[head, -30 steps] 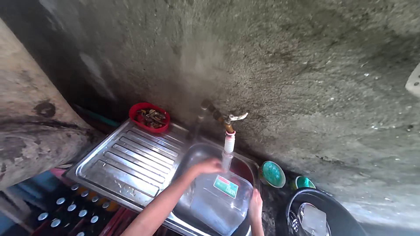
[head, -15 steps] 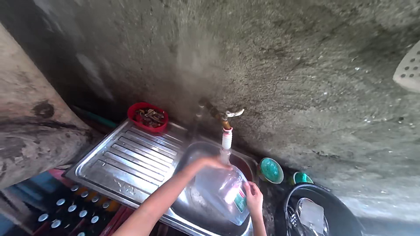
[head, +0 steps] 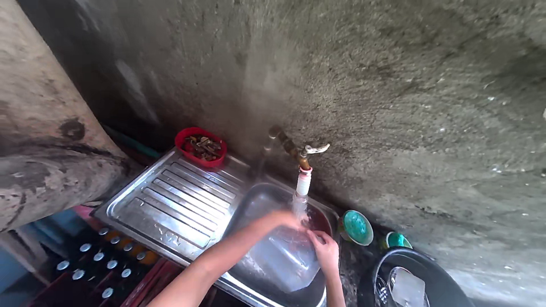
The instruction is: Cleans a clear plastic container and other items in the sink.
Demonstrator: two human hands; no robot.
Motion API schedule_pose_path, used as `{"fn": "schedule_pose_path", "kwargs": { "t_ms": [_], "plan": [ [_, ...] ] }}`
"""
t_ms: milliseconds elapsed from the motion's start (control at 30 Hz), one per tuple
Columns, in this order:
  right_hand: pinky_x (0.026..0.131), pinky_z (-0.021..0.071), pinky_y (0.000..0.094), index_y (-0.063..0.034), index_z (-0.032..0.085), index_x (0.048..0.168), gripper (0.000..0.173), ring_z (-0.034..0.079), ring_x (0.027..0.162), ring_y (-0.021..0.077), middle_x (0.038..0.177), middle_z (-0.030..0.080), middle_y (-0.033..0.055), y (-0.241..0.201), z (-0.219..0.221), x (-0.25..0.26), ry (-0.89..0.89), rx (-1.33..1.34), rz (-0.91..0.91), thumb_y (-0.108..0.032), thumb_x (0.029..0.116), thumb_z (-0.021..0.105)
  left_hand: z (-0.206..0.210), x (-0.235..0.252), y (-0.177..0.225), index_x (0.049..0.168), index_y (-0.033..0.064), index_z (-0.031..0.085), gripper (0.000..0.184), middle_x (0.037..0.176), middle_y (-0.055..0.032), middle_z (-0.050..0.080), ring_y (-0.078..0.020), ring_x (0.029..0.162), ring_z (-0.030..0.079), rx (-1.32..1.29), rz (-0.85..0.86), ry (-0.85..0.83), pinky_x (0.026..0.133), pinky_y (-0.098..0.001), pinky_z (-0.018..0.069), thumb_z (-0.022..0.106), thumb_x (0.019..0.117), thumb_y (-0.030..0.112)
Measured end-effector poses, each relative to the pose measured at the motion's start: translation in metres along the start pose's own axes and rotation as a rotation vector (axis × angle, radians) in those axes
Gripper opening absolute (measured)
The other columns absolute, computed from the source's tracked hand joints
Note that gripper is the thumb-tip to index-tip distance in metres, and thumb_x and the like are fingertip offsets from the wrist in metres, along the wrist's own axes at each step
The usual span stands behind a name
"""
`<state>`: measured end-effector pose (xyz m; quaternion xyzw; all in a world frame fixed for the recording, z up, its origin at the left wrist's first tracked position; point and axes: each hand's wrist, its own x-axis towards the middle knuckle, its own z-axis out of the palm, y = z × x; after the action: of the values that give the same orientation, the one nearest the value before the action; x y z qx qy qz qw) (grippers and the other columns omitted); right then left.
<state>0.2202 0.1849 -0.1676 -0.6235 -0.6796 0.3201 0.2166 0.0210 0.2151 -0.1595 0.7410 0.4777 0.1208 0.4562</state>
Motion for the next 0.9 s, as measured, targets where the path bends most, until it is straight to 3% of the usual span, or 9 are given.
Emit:
{"fn": "schedule_pose_path", "kwargs": {
  "t_ms": [100, 267, 333, 400, 500, 600, 667, 833, 900],
  "plan": [
    [0.086, 0.0516, 0.0575, 0.0031, 0.077, 0.096, 0.031, 0.071, 0.087, 0.0329, 0.09, 0.075, 0.0202, 0.011, -0.002, -0.005, 0.164, 0.031, 0.039, -0.028, 0.0939, 0.075, -0.003, -0.016, -0.03, 0.135, -0.0081, 0.057, 0.06, 0.131, -0.0279, 0.061, -0.0363, 0.124, 0.059, -0.314, -0.085, 0.072, 0.11, -0.0532, 0.0423, 0.079, 0.0904, 0.025],
    [0.065, 0.0457, 0.036, 0.0075, 0.068, 0.075, 0.038, 0.052, 0.06, 0.013, 0.063, 0.059, 0.0103, 0.037, -0.004, -0.01, 0.333, 0.128, 0.115, -0.023, 0.0975, 0.071, 0.002, -0.042, -0.054, 0.132, -0.0147, 0.052, 0.046, 0.124, -0.027, 0.061, -0.0246, 0.111, 0.06, -0.571, 0.019, 0.026, 0.103, -0.0391, 0.0456, 0.069, 0.0945, 0.006],
    [0.069, 0.0475, 0.0422, 0.0073, 0.07, 0.08, 0.039, 0.057, 0.065, 0.0195, 0.069, 0.062, 0.0136, 0.035, -0.002, -0.014, 0.245, 0.055, 0.101, -0.026, 0.0999, 0.067, 0.011, -0.038, -0.045, 0.125, -0.0141, 0.057, 0.038, 0.115, -0.0248, 0.064, -0.0224, 0.101, 0.061, -0.573, -0.006, 0.122, 0.097, -0.0394, 0.0483, 0.065, 0.0994, 0.013],
    [0.089, 0.0498, 0.0617, 0.0041, 0.075, 0.108, 0.038, 0.069, 0.094, 0.0396, 0.098, 0.073, 0.0254, 0.018, -0.003, -0.018, 0.018, -0.091, 0.077, -0.032, 0.1, 0.067, 0.017, -0.028, -0.042, 0.122, -0.0133, 0.06, 0.036, 0.111, -0.0246, 0.065, -0.0235, 0.099, 0.062, -0.569, -0.036, 0.234, 0.096, -0.0406, 0.0486, 0.064, 0.1008, 0.016],
    [0.098, 0.0455, 0.0682, -0.0031, 0.064, 0.135, 0.054, 0.065, 0.114, 0.0462, 0.12, 0.069, 0.0271, -0.004, -0.002, -0.01, -0.195, -0.252, 0.067, -0.044, 0.0997, 0.064, 0.023, -0.02, -0.048, 0.129, -0.013, 0.057, 0.04, 0.122, -0.027, 0.063, -0.026, 0.11, 0.062, -0.598, -0.004, 0.34, 0.101, -0.0396, 0.0476, 0.066, 0.0987, 0.012],
    [0.098, 0.0449, 0.0675, -0.0027, 0.07, 0.126, 0.048, 0.065, 0.115, 0.0449, 0.119, 0.07, 0.0257, -0.013, 0.002, 0.001, -0.145, -0.26, 0.149, -0.043, 0.1028, 0.059, 0.034, -0.03, -0.041, 0.15, -0.0091, 0.039, 0.057, 0.157, -0.0294, 0.036, -0.0344, 0.147, 0.037, -0.627, -0.013, 0.439, 0.122, -0.0427, 0.0292, 0.06, 0.1027, 0.014],
    [0.093, 0.0461, 0.0681, -0.003, 0.074, 0.117, 0.044, 0.067, 0.109, 0.0443, 0.113, 0.072, 0.0247, -0.012, 0.004, 0.005, -0.062, -0.228, 0.196, -0.042, 0.1024, 0.061, 0.046, -0.046, -0.023, 0.158, -0.003, 0.027, 0.065, 0.164, -0.025, 0.027, -0.0328, 0.153, 0.029, -0.645, -0.135, 0.473, 0.125, -0.0454, 0.0237, 0.054, 0.107, 0.027],
    [0.082, 0.0511, 0.0614, 0.0047, 0.073, 0.104, 0.046, 0.068, 0.087, 0.0374, 0.093, 0.071, 0.0245, 0.009, -0.008, -0.004, 0.158, -0.013, 0.258, -0.039, 0.1041, 0.059, 0.088, -0.123, 0.059, 0.155, -0.0002, 0.038, 0.052, 0.153, -0.0234, 0.048, -0.0378, 0.132, 0.056, -0.267, -0.373, 0.391, 0.109, -0.0536, 0.045, 0.037, 0.112, 0.028],
    [0.076, 0.0503, 0.054, 0.0071, 0.071, 0.098, 0.044, 0.063, 0.077, 0.0297, 0.084, 0.068, 0.0208, 0.002, -0.021, -0.014, 0.222, 0.043, 0.24, -0.034, 0.1059, 0.057, 0.104, -0.134, 0.062, 0.147, -0.0007, 0.051, 0.052, 0.144, -0.0233, 0.057, -0.0364, 0.133, 0.055, -0.365, -0.327, 0.345, 0.114, -0.0529, 0.0405, 0.035, 0.1124, 0.034]
  ]
}}
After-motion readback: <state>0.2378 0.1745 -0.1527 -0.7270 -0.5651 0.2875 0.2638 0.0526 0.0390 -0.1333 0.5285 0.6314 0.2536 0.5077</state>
